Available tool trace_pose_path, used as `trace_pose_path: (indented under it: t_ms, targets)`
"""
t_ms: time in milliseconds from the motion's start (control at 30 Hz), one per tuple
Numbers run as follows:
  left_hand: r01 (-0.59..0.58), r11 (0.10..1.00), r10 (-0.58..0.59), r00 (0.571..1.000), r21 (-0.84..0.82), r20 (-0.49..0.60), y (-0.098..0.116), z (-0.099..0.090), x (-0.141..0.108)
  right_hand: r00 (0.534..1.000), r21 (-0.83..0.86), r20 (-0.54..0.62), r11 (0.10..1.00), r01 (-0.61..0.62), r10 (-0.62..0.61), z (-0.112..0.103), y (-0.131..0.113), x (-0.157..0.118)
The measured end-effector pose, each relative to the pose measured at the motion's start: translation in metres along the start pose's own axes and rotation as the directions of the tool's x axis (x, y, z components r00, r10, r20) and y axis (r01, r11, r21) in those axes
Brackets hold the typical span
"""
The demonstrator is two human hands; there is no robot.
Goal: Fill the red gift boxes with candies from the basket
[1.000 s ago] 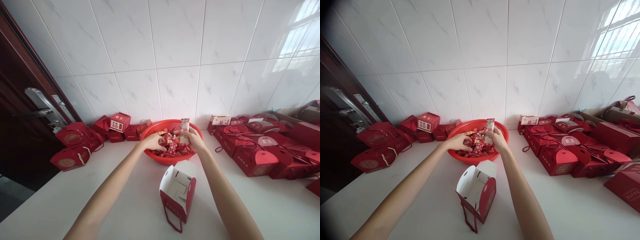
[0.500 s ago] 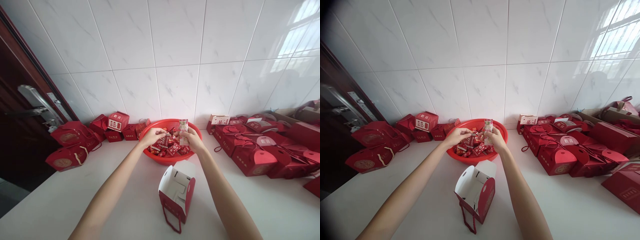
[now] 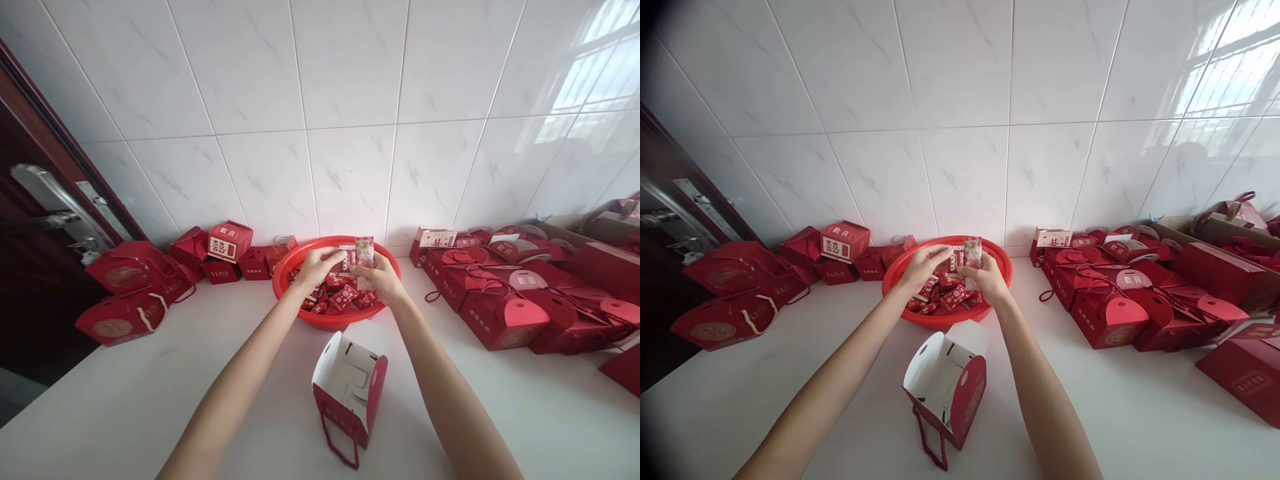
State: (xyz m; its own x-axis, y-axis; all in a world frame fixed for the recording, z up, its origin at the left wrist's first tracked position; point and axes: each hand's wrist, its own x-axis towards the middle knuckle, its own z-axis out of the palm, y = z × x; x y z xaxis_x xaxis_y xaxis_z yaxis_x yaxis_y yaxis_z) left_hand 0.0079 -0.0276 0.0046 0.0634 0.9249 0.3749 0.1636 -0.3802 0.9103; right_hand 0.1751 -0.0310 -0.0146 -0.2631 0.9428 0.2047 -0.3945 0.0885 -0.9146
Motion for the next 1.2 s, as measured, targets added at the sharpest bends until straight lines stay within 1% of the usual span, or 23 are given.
trace_pose_path:
  t_ms: [67, 133, 233, 300, 533, 733, 833, 1000, 1100, 1200]
  targets:
    - [0.016, 1.000, -0.015, 0.997, -0.009, 0.073, 0.003, -0.001, -0.003, 1.000, -0.001, -0.021, 1.000, 0.001, -0.001, 0.000, 0.000, 0.000]
    - [-0.003, 1.000, 0.001, 0.994, 0.019, 0.106, 0.005, -0.003, -0.006, 1.000, 0.002, -0.026, 1.000, 0.000, 0.000, 0.000, 0.000, 0.000]
    - [-0.042, 0.997, 0.037, 0.995, 0.057, 0.096, 0.007, -0.004, -0.007, 1.000, 0.002, -0.013, 1.000, 0.003, -0.003, 0.000, 0.000, -0.001]
    - [-0.043, 0.997, 0.036, 0.994, 0.062, 0.099, 0.008, -0.004, -0.008, 1.000, -0.008, 0.004, 1.000, -0.002, 0.002, -0.001, 0.000, -0.001]
    - [-0.013, 1.000, 0.011, 0.994, 0.025, 0.107, 0.007, -0.006, -0.006, 0.997, -0.013, 0.078, 1.000, -0.018, 0.019, -0.004, 0.002, -0.001]
    - [0.042, 0.999, -0.041, 0.997, -0.027, 0.061, 0.006, -0.004, -0.007, 0.996, 0.006, 0.082, 1.000, -0.021, 0.021, -0.001, -0.001, -0.002]
    - [0.071, 0.996, -0.069, 0.997, -0.056, 0.028, 0.004, -0.003, -0.006, 0.999, 0.024, 0.038, 0.999, -0.023, 0.022, 0.000, -0.002, -0.002]
    - [0.057, 0.998, -0.058, 0.998, -0.041, -0.035, -0.001, -0.004, -0.003, 0.997, 0.026, -0.078, 0.999, -0.018, 0.020, 0.000, -0.001, 0.000]
    - [0.043, 0.998, -0.042, 0.998, 0.035, -0.042, -0.004, -0.006, -0.003, 0.991, 0.031, -0.131, 0.999, -0.011, 0.015, 0.001, 0.000, 0.002]
    - [0.059, 0.985, -0.054, 0.998, 0.160, -0.034, -0.010, -0.010, -0.002, 0.983, 0.033, -0.185, 0.999, -0.009, 0.015, 0.001, 0.000, 0.003]
